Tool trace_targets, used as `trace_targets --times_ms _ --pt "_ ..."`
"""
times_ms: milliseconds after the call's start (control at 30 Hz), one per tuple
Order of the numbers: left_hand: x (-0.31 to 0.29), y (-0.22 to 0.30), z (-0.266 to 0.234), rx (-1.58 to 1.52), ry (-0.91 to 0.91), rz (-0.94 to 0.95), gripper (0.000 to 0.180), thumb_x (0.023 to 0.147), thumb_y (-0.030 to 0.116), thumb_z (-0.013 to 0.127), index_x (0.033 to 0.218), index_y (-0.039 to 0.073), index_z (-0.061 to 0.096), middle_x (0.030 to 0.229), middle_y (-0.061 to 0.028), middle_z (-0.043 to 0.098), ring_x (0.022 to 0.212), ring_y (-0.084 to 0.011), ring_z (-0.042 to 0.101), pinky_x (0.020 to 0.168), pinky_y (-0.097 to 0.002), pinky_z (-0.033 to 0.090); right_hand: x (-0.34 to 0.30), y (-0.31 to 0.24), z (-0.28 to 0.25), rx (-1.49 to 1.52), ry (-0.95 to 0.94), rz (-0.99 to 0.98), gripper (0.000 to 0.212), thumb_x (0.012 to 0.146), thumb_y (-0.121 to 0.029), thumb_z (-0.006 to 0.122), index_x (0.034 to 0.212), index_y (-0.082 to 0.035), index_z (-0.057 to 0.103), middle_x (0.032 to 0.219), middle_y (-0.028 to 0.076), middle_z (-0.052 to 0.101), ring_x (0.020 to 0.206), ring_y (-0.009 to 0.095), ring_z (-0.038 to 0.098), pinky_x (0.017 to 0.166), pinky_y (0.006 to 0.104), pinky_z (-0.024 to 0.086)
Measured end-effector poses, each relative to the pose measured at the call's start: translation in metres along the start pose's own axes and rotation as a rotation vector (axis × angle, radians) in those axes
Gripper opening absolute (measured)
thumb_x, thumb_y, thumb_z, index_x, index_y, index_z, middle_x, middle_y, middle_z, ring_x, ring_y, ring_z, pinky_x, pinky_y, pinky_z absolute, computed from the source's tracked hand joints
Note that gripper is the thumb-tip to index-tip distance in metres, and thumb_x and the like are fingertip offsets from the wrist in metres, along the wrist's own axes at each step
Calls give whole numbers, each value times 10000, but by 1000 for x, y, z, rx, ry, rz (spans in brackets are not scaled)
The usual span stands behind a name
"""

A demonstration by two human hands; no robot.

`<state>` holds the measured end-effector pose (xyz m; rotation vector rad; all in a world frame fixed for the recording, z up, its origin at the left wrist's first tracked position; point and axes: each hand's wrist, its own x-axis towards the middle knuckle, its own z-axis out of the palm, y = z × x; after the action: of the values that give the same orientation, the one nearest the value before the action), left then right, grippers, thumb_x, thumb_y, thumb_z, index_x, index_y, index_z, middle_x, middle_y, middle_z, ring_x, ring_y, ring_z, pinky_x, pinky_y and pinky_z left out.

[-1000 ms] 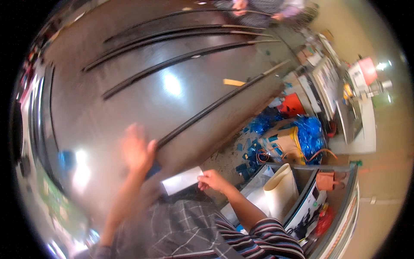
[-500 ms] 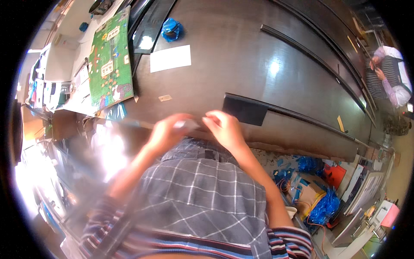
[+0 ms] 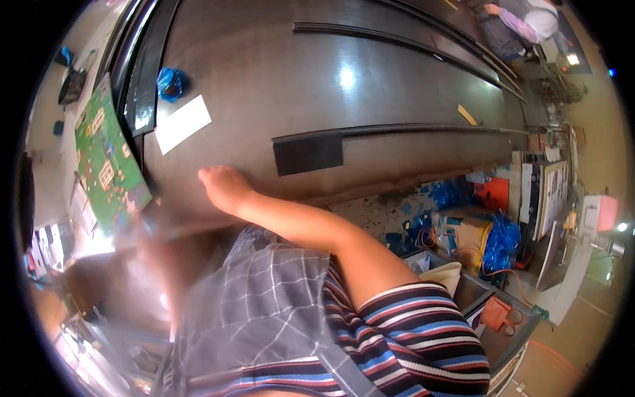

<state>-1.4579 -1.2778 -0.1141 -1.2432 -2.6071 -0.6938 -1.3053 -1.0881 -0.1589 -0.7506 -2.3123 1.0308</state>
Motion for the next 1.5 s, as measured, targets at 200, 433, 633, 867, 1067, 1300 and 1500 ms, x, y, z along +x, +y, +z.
trace_targets --times_ms 200,433,633,867,1067,1300,1500 --pt "7 193 99 -148 -534 510 796 866 291 654 1484 -33 272 1559 -226 243 1462 -354 217 1168 -517 186 -96 41 -122 256 361 503 93 881 -89 633 942 -23 609 855 114 670 764 250 675 652 360 527" --pt "-11 308 160 -174 -698 739 844 889 463 588 1490 -34 267 1590 -193 183 1492 -307 131 1190 -483 143 -160 87 -205 482 664 901 112 965 -85 550 1038 -6 519 799 88 657 625 128 650 522 243 493" --pt "-4 299 158 -157 -653 679 807 893 433 601 1498 5 280 1587 -183 202 1484 -312 164 1184 -491 159 -142 104 -217 53 594 735 83 921 -105 626 956 -30 630 792 96 679 602 169 639 573 302 500" --pt "-3 232 144 -78 -558 533 798 897 360 622 1504 4 246 1586 -186 200 1478 -342 167 1178 -524 152 -109 115 -215 -352 452 315 131 829 -113 691 959 -94 698 803 66 640 700 274 635 600 378 515" --pt "-1 225 143 -153 -547 541 804 894 340 634 1504 -3 238 1585 -196 193 1475 -365 160 1174 -531 160 -108 112 -201 -531 378 131 133 783 -105 715 913 -126 694 752 30 583 710 233 602 589 368 503" --pt "-5 225 145 -171 -524 539 824 877 342 654 1505 3 244 1589 -186 188 1476 -352 170 1166 -539 172 -103 118 -205 -579 404 92 103 784 -117 708 878 -122 667 731 30 556 685 226 573 576 371 494" --pt "-4 226 141 -171 -567 527 805 898 336 631 1511 7 226 1593 -185 177 1482 -359 142 1177 -532 143 -102 118 -207 -583 431 106 93 759 -139 719 779 -144 628 703 20 523 694 218 571 557 363 479"
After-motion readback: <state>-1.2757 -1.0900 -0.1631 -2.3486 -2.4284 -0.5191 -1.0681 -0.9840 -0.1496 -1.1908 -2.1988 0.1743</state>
